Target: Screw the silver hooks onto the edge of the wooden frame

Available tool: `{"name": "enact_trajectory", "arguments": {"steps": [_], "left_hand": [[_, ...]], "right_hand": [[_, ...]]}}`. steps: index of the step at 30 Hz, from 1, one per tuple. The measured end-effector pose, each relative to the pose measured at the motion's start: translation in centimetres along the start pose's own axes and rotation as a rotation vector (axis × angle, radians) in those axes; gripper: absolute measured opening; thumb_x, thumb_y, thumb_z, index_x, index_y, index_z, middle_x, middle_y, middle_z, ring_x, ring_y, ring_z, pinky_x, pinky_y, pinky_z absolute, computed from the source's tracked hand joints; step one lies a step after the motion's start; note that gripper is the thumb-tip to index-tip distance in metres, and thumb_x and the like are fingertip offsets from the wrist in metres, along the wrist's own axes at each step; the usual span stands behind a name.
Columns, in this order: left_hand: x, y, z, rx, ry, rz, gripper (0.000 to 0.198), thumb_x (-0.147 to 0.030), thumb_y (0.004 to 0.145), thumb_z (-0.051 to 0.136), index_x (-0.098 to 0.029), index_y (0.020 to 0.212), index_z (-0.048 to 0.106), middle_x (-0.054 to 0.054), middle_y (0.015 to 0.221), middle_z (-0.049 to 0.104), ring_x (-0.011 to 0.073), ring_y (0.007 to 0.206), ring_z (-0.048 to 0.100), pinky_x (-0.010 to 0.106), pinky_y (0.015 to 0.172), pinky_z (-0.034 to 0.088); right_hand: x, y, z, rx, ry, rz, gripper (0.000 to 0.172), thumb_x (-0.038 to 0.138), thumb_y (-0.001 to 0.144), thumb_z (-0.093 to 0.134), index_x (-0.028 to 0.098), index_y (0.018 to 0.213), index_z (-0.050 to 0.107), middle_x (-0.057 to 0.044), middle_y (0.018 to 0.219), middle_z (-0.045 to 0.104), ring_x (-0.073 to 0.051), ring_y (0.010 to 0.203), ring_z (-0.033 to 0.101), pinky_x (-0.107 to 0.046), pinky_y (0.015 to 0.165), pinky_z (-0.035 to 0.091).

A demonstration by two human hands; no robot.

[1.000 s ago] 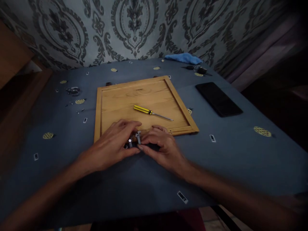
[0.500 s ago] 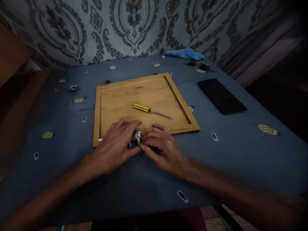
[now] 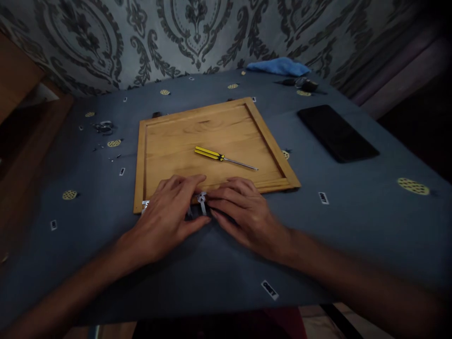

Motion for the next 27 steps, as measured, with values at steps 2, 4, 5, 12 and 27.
{"name": "enact_trajectory", "arguments": {"steps": [2,4,5,12,27], "left_hand": [[0.07,-0.06,-0.05,-0.011,0.011,-0.003,0.061,-0.031,0.087,0.074,-0.022,0.138,0.042,0.008,0.118,0.065,0.0269,0.109,0.060,0.042,0.094,0.050],[0.16,-0.08,-0.10,-0.014,0.013,-0.012,0.061,-0.031,0.086,0.075,-0.021,0.137,0.043,0.009,0.118,0.065,0.0276,0.110,0.060,0.042,0.093,0.051],[0.20,-0.08,-0.13,-0.013,0.013,-0.017,0.061,-0.031,0.086,0.075,-0.022,0.137,0.043,0.009,0.118,0.065,0.0278,0.110,0.060,0.042,0.093,0.051],[0.51,-0.09,-0.11,-0.013,-0.006,-0.041,0.063,-0.031,0.085,0.075,-0.026,0.137,0.041,0.008,0.119,0.066,0.0287,0.112,0.061,0.043,0.093,0.052],[0.77,-0.16,-0.07,-0.007,-0.034,-0.068,0.070,-0.033,0.083,0.079,-0.026,0.141,0.040,0.006,0.117,0.065,0.0273,0.109,0.060,0.043,0.093,0.051]], "right_hand": [[0.10,-0.02,0.00,-0.012,-0.013,-0.016,0.016,0.015,0.097,0.056,0.017,0.105,0.070,-0.008,0.112,0.075,-0.024,0.105,0.063,-0.046,0.097,0.050],[0.19,-0.02,0.03,-0.016,-0.025,-0.030,0.015,0.013,0.096,0.058,0.015,0.104,0.070,-0.009,0.114,0.075,-0.025,0.108,0.063,-0.046,0.098,0.050],[0.21,-0.02,0.10,-0.011,-0.030,-0.035,0.016,0.013,0.096,0.058,0.015,0.105,0.070,-0.009,0.116,0.075,-0.025,0.110,0.063,-0.046,0.100,0.050],[-0.05,0.03,0.46,0.040,-0.014,-0.026,0.022,0.013,0.097,0.054,0.019,0.111,0.071,-0.008,0.116,0.075,-0.024,0.116,0.065,-0.049,0.106,0.047],[0.09,-0.08,0.49,0.041,-0.019,-0.037,0.023,0.014,0.099,0.053,0.020,0.115,0.069,-0.007,0.117,0.076,-0.023,0.116,0.066,-0.048,0.105,0.048]]}}
Point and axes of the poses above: each hand's wrist, its own y-axis towards the middle knuckle, its own z-axis out of the palm, x = y × z, the point moved 10 cm from there along y, towards the middle knuckle
